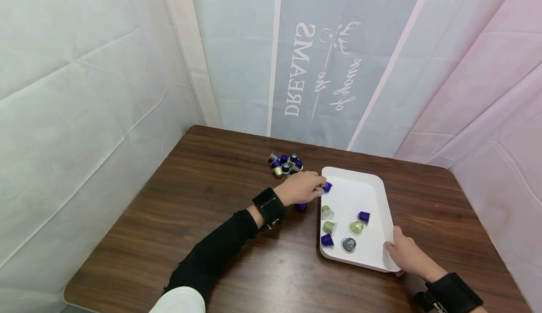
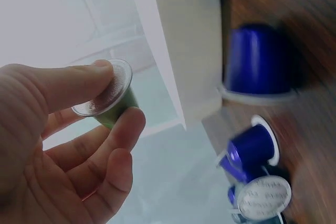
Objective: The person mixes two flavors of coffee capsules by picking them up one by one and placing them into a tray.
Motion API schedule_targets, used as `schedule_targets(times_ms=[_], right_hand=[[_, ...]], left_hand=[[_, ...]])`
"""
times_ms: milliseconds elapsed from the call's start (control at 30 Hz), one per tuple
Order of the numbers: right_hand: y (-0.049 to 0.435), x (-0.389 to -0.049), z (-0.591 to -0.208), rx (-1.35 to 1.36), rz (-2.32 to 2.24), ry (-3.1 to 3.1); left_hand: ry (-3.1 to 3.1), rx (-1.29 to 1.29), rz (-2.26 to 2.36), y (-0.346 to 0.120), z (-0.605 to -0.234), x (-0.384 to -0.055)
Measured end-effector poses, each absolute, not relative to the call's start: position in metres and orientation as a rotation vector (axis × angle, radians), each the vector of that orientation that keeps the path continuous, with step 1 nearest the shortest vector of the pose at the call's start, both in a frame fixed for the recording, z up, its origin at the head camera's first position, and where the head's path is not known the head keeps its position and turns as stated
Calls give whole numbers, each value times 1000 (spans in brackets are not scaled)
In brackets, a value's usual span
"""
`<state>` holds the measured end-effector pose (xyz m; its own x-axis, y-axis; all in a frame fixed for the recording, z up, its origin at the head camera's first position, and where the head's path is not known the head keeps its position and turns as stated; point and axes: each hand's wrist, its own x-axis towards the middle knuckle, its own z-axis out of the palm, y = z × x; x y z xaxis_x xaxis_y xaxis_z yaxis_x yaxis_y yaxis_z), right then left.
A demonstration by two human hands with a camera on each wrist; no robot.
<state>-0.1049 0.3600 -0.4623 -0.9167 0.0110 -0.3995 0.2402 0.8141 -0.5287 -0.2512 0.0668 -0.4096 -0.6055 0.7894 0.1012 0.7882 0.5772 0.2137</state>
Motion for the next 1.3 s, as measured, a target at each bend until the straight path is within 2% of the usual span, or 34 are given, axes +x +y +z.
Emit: schedule_targets(times_ms=[833,1067,1300], right_hand=[[359,-103,-462,162,-839,2662],[359,-103,-463,170,-835,2660],[359,-103,-462,182,-833,2649]], left_hand=[[2665,1517,193,117,-413,-227],[2666,1488,247,114,-411,-230],[2734,1404,338,91,-409,-246]])
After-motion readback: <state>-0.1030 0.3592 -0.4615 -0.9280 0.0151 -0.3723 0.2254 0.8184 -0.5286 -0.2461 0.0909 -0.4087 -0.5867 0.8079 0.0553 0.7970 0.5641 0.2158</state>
